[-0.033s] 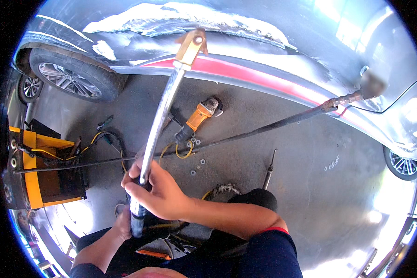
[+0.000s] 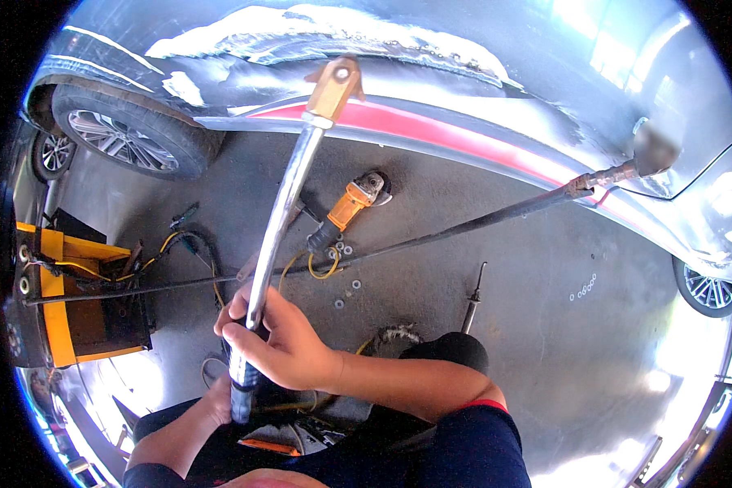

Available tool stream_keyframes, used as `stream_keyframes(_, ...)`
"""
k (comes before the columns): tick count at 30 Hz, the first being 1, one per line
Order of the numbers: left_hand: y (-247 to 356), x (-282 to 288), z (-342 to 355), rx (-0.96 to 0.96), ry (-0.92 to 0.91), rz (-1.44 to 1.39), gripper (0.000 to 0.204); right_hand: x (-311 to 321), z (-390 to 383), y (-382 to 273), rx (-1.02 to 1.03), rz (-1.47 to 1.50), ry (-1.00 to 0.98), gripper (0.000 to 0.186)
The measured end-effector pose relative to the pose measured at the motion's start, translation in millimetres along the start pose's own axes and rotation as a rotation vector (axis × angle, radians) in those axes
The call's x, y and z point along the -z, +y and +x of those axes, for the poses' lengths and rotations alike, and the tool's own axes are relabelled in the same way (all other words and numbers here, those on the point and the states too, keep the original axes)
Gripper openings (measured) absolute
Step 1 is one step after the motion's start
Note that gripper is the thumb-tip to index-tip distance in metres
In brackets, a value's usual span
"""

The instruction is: The person uses a dent puller to pull out a dent on the side of a car, repeated several times while sitting on the floor.

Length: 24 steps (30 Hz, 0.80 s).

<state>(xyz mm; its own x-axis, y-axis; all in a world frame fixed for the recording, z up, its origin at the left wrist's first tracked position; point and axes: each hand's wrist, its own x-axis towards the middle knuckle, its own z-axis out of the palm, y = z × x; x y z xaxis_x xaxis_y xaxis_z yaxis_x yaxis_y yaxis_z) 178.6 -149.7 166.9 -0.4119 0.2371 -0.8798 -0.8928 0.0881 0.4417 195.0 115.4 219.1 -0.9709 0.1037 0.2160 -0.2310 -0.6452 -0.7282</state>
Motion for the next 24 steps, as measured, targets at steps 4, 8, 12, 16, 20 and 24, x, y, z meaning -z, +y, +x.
stream_keyframes(4, -6, -7, -13, 0.211, -0.192, 0.159, 0.040, 1, -1, -9, -0.055, 0.043, -0.044, 0.016)
stream_keyframes(8, -4, -9, -12, 0.207, -0.268, 0.043, 0.039, 4, 3, -15, -0.053, 0.023, -0.043, 0.013)
stream_keyframes(12, -4, -16, -11, 0.154, -0.215, 0.052, 0.037, 5, 4, -16, -0.061, 0.055, -0.045, 0.011)
stream_keyframes(16, -9, -13, -8, 0.163, -0.210, 0.059, 0.036, 7, 3, -17, -0.052, 0.033, -0.058, 0.011)
stream_keyframes(20, -6, -21, -10, 0.150, -0.198, 0.084, 0.037, 9, 3, -17, -0.041, 0.062, -0.049, 0.011)
stream_keyframes(24, -6, -19, -10, 0.119, -0.189, 0.071, 0.036, 8, 2, -16, -0.032, 0.080, -0.057, 0.011)
